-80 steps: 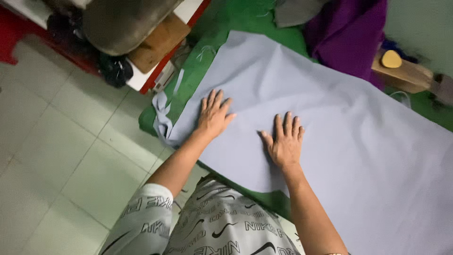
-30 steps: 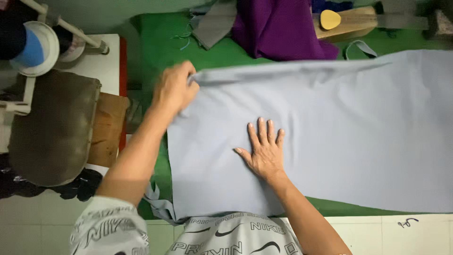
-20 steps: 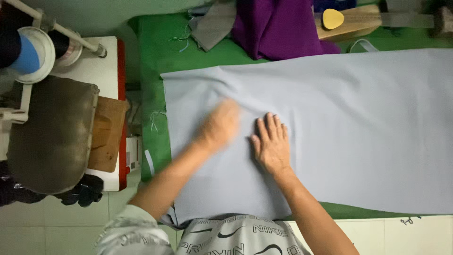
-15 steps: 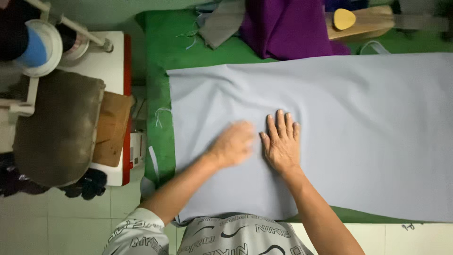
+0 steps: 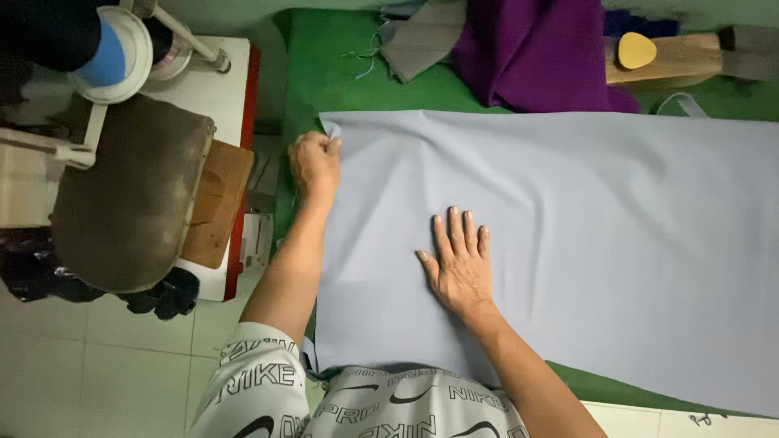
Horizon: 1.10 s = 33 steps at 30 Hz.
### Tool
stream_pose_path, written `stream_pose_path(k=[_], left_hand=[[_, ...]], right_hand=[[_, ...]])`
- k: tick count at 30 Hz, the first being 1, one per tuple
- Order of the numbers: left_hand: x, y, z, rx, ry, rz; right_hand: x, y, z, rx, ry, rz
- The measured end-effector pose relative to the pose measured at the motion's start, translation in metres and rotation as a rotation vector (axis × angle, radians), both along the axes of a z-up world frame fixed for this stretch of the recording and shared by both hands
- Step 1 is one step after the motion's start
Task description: The person uses a yellow chalk-like tool to mark lines on a purple pattern piece placed on a green table. They then remove the pattern and lay out a large piece of light gray fabric, smoothing and folding it in preparation for cutting.
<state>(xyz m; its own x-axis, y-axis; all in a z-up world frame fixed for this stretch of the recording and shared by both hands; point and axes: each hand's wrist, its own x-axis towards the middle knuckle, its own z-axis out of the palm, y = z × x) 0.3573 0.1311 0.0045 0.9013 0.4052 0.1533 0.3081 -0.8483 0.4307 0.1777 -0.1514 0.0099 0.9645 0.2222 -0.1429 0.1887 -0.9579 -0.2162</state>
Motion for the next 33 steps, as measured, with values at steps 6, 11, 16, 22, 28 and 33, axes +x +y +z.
stream_pose_path(k=[6,11,16,22,28,33], left_hand=[[-0.010,-0.001,0.019,0.078,-0.348,-0.167],[-0.039,-0.040,0.060,-0.679,-0.109,-0.263],[-0.054,-0.064,0.032,-0.668,0.003,-0.688],[-0.029,-0.032,0.008,-0.370,-0.009,-0.720],[0.015,-0.013,0.022,-0.153,0.175,-0.678],[0.024,-0.006,0.034,-0.114,0.442,-0.566]], right_hand=[[0.002,0.000,-0.002,-0.042,0.018,0.006],[0.000,0.002,-0.006,-0.035,-0.025,0.003],[0.001,0.002,-0.002,-0.040,-0.046,0.010],[0.001,0.000,-0.001,-0.047,-0.022,0.010],[0.001,0.004,0.003,-0.074,0.026,0.007],[0.002,0.004,0.008,-0.085,0.076,0.000]])
